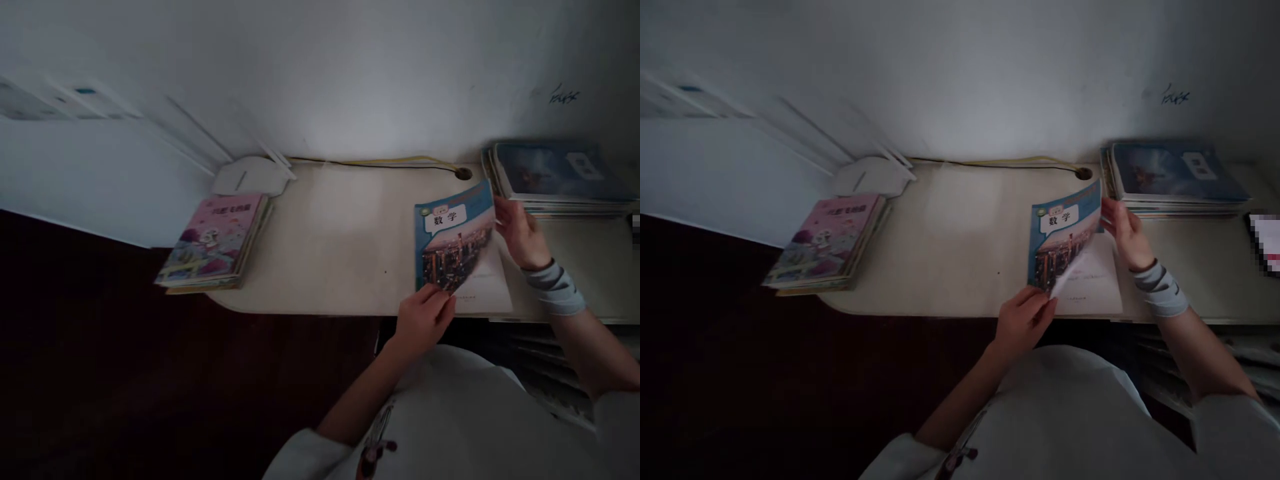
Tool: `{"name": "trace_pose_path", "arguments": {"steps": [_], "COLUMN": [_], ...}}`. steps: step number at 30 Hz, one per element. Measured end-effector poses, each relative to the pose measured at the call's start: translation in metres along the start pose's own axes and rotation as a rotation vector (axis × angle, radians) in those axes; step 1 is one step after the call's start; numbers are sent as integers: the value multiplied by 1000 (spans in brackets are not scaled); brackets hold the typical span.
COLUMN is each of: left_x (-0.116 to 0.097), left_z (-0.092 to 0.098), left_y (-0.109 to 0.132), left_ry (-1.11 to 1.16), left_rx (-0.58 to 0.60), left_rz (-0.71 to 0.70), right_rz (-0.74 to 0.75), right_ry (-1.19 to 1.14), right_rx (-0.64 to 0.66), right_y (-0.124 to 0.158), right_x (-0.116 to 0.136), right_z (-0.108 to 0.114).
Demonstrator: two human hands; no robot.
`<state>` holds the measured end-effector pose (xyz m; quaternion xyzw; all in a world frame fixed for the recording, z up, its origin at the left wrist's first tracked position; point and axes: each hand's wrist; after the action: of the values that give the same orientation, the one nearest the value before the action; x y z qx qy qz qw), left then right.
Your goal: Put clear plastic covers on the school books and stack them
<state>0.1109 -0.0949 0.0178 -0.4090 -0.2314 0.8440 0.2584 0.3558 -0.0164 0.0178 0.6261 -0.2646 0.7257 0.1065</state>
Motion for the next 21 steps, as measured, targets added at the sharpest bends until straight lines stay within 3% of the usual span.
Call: {"name": "trace_pose_path", "arguments": {"steps": [2, 7, 9, 11, 13, 15, 17, 19, 21], "left_x": [2, 5, 8, 14, 27, 45, 67, 89, 105], "left_z": [4, 6, 15, 31, 49, 63, 70, 69, 61], "left_y": [11, 25, 29, 33, 37, 35, 24, 7, -12], "left_ry": [40, 40, 78, 135, 145, 42, -134, -293, -407], "left_rx": [-72, 21, 76, 53, -98, -339, -501, -414, -142], "left_rz": [92, 315, 294, 199, 175, 303, 455, 480, 426], "right_rz": [18, 514, 595, 622, 636, 675, 727, 766, 771], "right_ry": [-24, 282, 431, 590, 746, 873, 969, 1025, 1041], "right_rx": [54, 308, 444, 588, 716, 811, 861, 881, 890], "right_y": [-6, -25, -26, -22, -14, -7, -2, -1, -2], "right_x": [5, 16, 21, 23, 23, 21, 19, 19, 19], "right_z": [-14, -67, -91, -113, -129, -137, -138, -135, -129]}}
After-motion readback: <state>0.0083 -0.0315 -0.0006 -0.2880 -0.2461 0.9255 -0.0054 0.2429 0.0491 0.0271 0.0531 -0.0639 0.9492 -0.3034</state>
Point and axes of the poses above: each hand's wrist, its own y-axis away from the middle knuckle, its own z-axis out of the back of the hand, x = y × z, and after that the axes turned 15 degrees about -x, right-handed
